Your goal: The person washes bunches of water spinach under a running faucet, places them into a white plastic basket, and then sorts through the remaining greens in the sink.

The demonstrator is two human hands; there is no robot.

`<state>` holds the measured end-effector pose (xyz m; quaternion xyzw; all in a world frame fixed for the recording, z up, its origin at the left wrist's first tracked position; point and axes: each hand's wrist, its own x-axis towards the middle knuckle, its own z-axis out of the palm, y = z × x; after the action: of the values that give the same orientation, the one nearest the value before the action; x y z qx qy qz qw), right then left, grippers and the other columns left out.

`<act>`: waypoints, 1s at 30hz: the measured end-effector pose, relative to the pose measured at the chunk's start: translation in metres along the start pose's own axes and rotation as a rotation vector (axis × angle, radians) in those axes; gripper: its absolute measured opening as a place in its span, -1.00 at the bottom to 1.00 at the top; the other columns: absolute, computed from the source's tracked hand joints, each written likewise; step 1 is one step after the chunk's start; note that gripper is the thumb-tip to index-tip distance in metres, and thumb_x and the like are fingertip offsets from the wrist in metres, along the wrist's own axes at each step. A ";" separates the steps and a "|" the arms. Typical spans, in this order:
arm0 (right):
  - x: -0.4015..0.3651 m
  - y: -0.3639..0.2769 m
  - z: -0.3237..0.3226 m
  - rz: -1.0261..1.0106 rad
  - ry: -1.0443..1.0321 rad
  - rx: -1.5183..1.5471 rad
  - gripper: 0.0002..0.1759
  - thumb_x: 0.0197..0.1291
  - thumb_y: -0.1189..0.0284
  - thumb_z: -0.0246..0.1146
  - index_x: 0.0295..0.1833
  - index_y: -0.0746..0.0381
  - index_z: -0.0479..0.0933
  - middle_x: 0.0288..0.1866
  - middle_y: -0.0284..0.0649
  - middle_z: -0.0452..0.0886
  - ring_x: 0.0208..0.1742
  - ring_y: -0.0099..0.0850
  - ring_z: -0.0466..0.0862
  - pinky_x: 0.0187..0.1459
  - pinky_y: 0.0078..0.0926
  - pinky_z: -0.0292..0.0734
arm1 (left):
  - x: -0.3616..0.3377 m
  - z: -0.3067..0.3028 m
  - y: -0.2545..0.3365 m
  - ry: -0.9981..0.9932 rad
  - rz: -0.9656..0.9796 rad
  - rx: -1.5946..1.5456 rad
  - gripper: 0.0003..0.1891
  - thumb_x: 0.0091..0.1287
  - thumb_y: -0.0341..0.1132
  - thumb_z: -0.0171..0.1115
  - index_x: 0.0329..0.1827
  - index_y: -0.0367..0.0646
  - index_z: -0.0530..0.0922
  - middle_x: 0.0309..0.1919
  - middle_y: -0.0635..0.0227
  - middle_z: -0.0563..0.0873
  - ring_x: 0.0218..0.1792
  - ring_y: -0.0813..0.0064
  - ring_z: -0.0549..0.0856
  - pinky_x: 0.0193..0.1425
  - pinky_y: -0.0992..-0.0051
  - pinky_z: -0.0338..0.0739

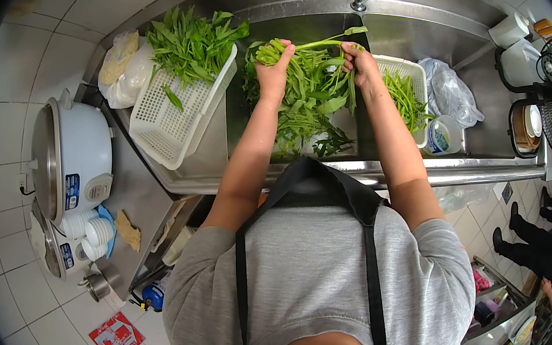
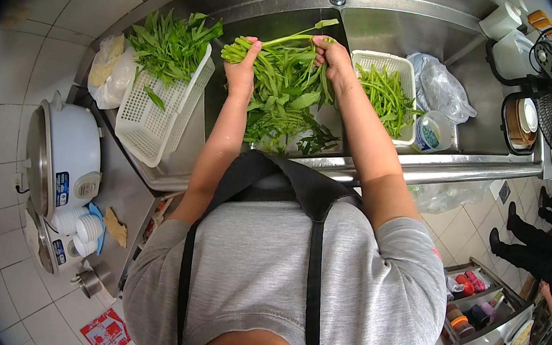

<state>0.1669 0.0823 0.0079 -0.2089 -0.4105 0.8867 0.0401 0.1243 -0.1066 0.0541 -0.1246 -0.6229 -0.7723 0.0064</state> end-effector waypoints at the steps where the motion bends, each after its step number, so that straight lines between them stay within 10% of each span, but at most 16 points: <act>1: 0.001 0.000 0.000 -0.004 0.036 0.054 -0.93 0.15 0.44 0.10 -0.31 0.20 0.40 -0.72 -0.46 0.22 -0.74 -0.61 0.17 -0.65 -0.62 0.10 | -0.001 0.003 -0.002 0.001 0.020 -0.024 -0.88 0.06 -0.46 0.29 -0.35 -0.21 0.54 -0.35 0.44 0.59 -0.31 0.62 0.53 -0.14 0.58 0.39; 6: 0.018 -0.005 -0.049 -0.014 0.071 0.420 -0.89 0.18 0.40 0.08 -0.25 0.22 0.40 -0.70 -0.43 0.19 -0.73 -0.58 0.16 -0.64 -0.58 0.16 | 0.003 0.000 0.006 0.123 -0.040 -0.310 -0.89 0.12 -0.49 0.22 -0.32 -0.26 0.48 -0.37 0.34 0.56 -0.31 0.52 0.58 -0.25 0.55 0.47; 16: -0.016 -0.104 -0.093 -0.632 0.191 -0.225 -0.82 0.17 0.43 0.12 -0.18 0.31 0.50 -0.29 -0.26 0.58 -0.21 -0.46 0.55 -0.14 -0.59 0.41 | 0.024 -0.040 0.019 0.164 -0.107 -0.458 -0.78 0.13 -0.49 0.18 -0.17 -0.26 0.40 -0.23 0.24 0.50 -0.18 0.37 0.60 -0.18 0.41 0.54; 20: -0.040 -0.131 -0.080 -0.619 0.085 -0.149 -0.81 0.19 0.40 0.10 -0.20 0.32 0.47 -0.35 -0.24 0.57 -0.31 -0.47 0.56 -0.28 -0.63 0.45 | 0.027 -0.044 0.021 0.155 -0.173 -0.574 -0.75 0.13 -0.45 0.18 -0.13 -0.18 0.39 -0.24 0.25 0.52 -0.12 0.35 0.58 -0.10 0.34 0.52; 25: -0.053 -0.110 -0.033 -0.352 -0.093 -0.855 -0.83 0.15 0.33 0.14 -0.19 0.17 0.50 -0.36 -0.46 0.52 -0.45 -0.73 0.38 -0.44 -0.74 0.32 | 0.028 -0.036 0.021 0.120 -0.255 -0.665 -0.77 0.14 -0.45 0.19 -0.16 -0.11 0.40 -0.26 0.32 0.54 -0.10 0.33 0.57 0.00 0.32 0.49; 28: -0.043 -0.071 0.002 -0.425 -0.403 -1.169 -0.78 0.00 0.30 0.26 -0.25 0.19 0.57 -0.24 -0.27 0.63 -0.18 -0.48 0.57 -0.02 -0.55 0.37 | 0.028 -0.029 0.015 0.036 -0.288 -0.749 -0.78 0.13 -0.46 0.19 -0.17 -0.10 0.41 -0.25 0.32 0.55 -0.09 0.33 0.56 0.01 0.32 0.49; 30: -0.033 -0.050 0.019 -0.444 -0.312 -1.140 -0.77 -0.02 0.34 0.25 -0.23 0.21 0.58 -0.29 -0.23 0.64 -0.26 -0.49 0.58 -0.10 -0.57 0.40 | 0.026 -0.023 0.013 0.032 -0.308 -0.746 -0.78 0.12 -0.47 0.20 -0.18 -0.11 0.41 -0.26 0.32 0.55 -0.09 0.33 0.56 0.02 0.32 0.48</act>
<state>0.1845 0.0938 0.0671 0.0247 -0.8532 0.5190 0.0452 0.0973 -0.1283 0.0669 -0.0117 -0.3111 -0.9391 -0.1452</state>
